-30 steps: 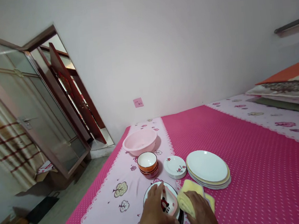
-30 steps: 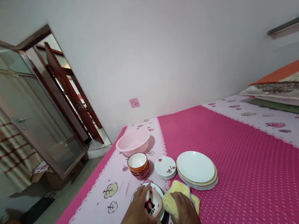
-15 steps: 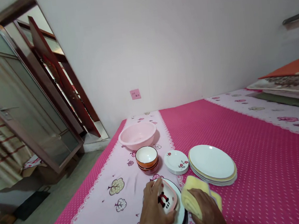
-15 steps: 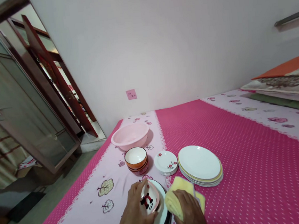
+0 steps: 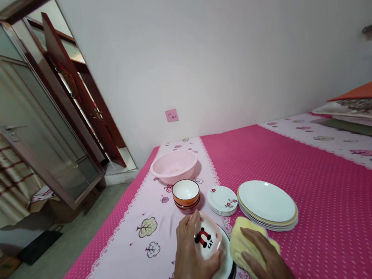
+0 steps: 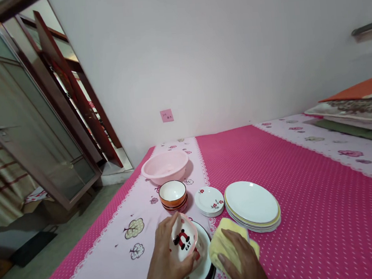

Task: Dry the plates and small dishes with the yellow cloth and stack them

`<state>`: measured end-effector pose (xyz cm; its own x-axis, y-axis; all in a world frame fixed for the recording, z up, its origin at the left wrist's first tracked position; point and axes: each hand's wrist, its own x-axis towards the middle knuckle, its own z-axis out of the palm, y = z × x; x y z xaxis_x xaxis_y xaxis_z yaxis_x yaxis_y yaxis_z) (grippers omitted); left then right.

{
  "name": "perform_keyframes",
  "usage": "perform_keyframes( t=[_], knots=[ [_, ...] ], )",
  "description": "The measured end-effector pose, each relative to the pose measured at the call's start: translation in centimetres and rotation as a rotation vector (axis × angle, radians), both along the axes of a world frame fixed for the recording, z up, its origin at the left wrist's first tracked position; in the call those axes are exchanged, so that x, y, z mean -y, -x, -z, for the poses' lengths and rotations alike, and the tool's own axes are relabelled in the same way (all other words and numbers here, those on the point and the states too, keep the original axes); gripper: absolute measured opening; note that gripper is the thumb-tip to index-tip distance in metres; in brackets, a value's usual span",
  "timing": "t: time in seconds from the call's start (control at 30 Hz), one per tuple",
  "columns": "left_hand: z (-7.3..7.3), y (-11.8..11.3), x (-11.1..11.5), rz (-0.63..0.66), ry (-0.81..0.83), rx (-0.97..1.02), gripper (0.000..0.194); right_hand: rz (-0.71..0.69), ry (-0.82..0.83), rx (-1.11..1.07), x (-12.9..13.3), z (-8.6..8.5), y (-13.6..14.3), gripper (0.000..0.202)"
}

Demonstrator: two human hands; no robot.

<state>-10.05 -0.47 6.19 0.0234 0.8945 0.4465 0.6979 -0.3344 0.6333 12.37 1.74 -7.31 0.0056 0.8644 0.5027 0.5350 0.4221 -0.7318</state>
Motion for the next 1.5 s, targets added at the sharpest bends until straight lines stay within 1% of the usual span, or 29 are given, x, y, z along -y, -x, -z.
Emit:
perform_keyframes(
  t=[0.1, 0.13, 0.23, 0.3, 0.4, 0.47, 0.5, 0.57, 0.6, 0.63, 0.7, 0.77, 0.8, 0.87, 0.9, 0.93, 1.0, 1.03, 1.1, 1.17, 1.23, 1.3, 1.33, 1.4, 1.5],
  knots=[
    [-0.1, -0.6, 0.1, 0.035, -0.005, -0.012, 0.083, 0.073, 0.027, -0.146, 0.9, -3.5, -0.4, 0.04],
    [-0.1, -0.9, 0.1, 0.045, 0.004, -0.011, 0.081, 0.069, 0.06, -0.196, 1.1, -4.8, -0.3, 0.041],
    [0.1, -1.8, 0.3, 0.089, 0.045, 0.011, 0.082, -0.089, 0.261, -0.287, 1.3, -7.9, 0.2, 0.054],
    [0.5, -2.5, 0.4, 0.125, 0.043, 0.03, 0.083, -0.161, 0.323, -0.281, 1.2, -9.2, 0.8, 0.057],
    [0.9, -3.7, 0.5, 0.159, -0.004, 0.076, 0.086, -0.151, 0.278, -0.219, 0.5, -9.7, 1.3, 0.053],
    [0.7, -4.2, 0.5, 0.145, -0.033, 0.163, 0.087, -0.14, 0.214, -0.181, -0.1, -9.8, 1.4, 0.051],
    [0.4, -4.4, 0.5, 0.136, -0.037, 0.24, 0.088, -0.144, 0.192, -0.178, -0.3, -9.9, 1.4, 0.05],
    [-0.5, -4.3, 0.5, 0.138, -0.014, 0.483, 0.095, -0.169, 0.19, -0.203, -0.7, -10.1, 1.6, 0.047],
    [-1.0, -4.1, 0.6, 0.154, 0.026, 0.635, 0.097, -0.186, 0.203, -0.222, -0.8, -10.4, 1.8, 0.047],
    [-1.4, -3.9, 0.6, 0.173, 0.091, 0.793, 0.095, -0.197, 0.22, -0.249, -0.9, -10.6, 2.0, 0.047],
    [-1.9, -3.5, 0.7, 0.217, 0.261, 1.088, 0.078, -0.162, 0.233, -0.326, -0.9, -11.1, 2.5, 0.048],
    [-1.9, -3.3, 0.7, 0.331, 0.381, 1.346, 0.057, -0.139, 0.231, -0.39, -0.8, -11.6, 3.0, 0.049],
    [-1.6, -3.4, 0.6, 0.426, 0.417, 1.457, 0.05, -0.149, 0.228, -0.408, -0.7, -11.8, 3.3, 0.048],
    [-0.9, -3.7, 0.3, 0.628, 0.444, 1.615, 0.046, -0.176, 0.217, -0.407, -0.4, -11.9, 3.8, 0.047],
    [-0.4, -3.9, 0.1, 0.704, 0.462, 1.662, 0.048, -0.168, 0.207, -0.399, -0.3, -11.9, 4.0, 0.047],
    [0.0, -4.0, -0.1, 0.761, 0.479, 1.692, 0.052, -0.13, 0.191, -0.394, -0.1, -11.9, 4.2, 0.047],
    [0.7, -4.2, -0.4, 0.835, 0.483, 1.723, 0.058, -0.06, 0.16, -0.376, 0.1, -11.8, 4.6, 0.048],
    [0.9, -4.3, -0.5, 0.864, 0.477, 1.733, 0.059, -0.057, 0.152, -0.367, 0.2, -11.7, 4.7, 0.049],
    [1.1, -4.4, -0.5, 0.916, 0.475, 1.746, 0.06, -0.119, 0.146, -0.356, 0.4, -11.8, 4.8, 0.049],
    [1.2, -4.5, -0.3, 0.951, 0.469, 1.758, 0.062, -0.143, 0.106, -0.354, 0.6, -11.9, 4.7, 0.048],
    [1.1, -4.6, -0.2, 0.996, 0.462, 1.753, 0.06, -0.088, 0.045, -0.355, 0.8, -12.1, 4.5, 0.047],
    [1.0, -4.8, -0.2, 1.057, 0.442, 1.744, 0.056, -0.058, 0.031, -0.341, 0.9, -12.3, 4.3, 0.046],
    [1.0, -4.9, -0.2, 1.09, 0.427, 1.741, 0.056, -0.067, 0.046, -0.335, 1.0, -12.5, 4.3, 0.045],
    [0.9, -5.0, -0.4, 1.129, 0.4, 1.747, 0.059, -0.129, 0.079, -0.3, 1.0, -13.2, 4.2, 0.045],
    [0.6, -4.7, -0.5, 1.119, 0.395, 1.76, 0.068, -0.2, 0.102, -0.229, 1.0, -14.8, 3.7, 0.046]
  ],
)
